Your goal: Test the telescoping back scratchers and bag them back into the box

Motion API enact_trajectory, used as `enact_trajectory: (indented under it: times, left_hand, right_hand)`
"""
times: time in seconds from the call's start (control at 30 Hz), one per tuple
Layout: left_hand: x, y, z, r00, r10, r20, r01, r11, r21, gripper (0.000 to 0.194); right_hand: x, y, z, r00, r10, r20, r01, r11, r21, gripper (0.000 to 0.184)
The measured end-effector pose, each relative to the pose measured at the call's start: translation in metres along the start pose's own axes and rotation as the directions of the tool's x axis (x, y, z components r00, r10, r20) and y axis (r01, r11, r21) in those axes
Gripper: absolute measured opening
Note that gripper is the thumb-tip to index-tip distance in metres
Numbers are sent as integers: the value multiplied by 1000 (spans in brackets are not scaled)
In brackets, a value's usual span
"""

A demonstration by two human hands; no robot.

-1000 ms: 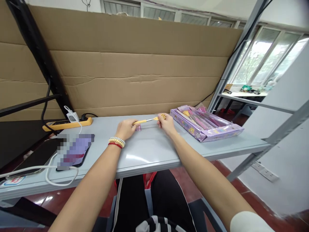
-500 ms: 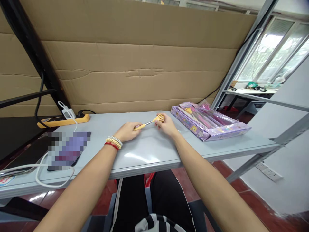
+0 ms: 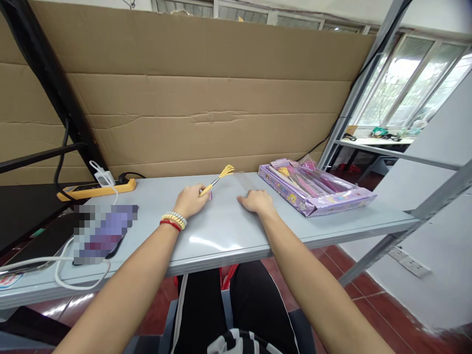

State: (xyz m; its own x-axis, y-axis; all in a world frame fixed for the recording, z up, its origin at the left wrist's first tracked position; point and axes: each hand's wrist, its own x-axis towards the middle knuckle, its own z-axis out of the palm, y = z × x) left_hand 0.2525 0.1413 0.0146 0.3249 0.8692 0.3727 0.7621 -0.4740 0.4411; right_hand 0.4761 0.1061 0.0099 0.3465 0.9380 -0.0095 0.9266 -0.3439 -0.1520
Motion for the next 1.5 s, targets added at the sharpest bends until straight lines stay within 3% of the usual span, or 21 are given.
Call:
enact_trajectory:
  times: [0.17,0.33,0.5,0.67,0.8,0.9,1.0,1.13,1.23,1.33,1.4,1.5]
  left_hand:
    - [1,1,2,1000,-17,-10,17,1000,-13,28]
    - [3,4,5,1000,-29,10,28,1000,13,30]
    - [5,2,7,1000,-14,3,14,1000,20,31]
    - [5,-1,6,1000,-20,-7,20,1000,12,30]
    - [2,6,6,1000,-24,-6,24,1000,11,30]
    - [0,13,8,1000,11,16,-11,1000,26,33]
    - [-1,16,11,996,74,49,-76,997,20,37]
    - [-3,17,14,968,218,127,-208,974,-90,39]
    - [-6,21,14,933,325,154,-295,937,-187,42]
    - [-9,25,13,921,366,132,-320,905,-280,45]
    - [-9,25,12,922,367,125,-309,890,-334,48]
    - [-7,21,13,939,331,92,-277,889,-364,59]
  right_hand:
    - [-10,-4,-5,991,-121,60,118,992,52,69]
    - [-13,-8,-4,952,-298,67,283,943,177,57]
    - [-10,-11,-2,951,-289,-107,305,933,193,44]
    - [-11,-10,1,940,-335,68,325,938,122,56]
    - [-15,-10,-1,936,-347,53,340,934,114,60]
    - [-14,-8,-2,906,-422,42,406,892,199,53]
    - [-13,-6,-1,868,-496,-22,470,806,359,43]
    - [-14,-10,1,883,-468,-42,383,663,643,51]
    - [-15,-15,0,865,-500,-31,285,441,851,47]
    - [-14,-18,-1,848,-519,-105,242,204,948,48]
    - [-12,-18,-2,861,-490,-139,213,98,972,49]
    - [-6,-15,-5,935,-310,-171,172,-23,985,50]
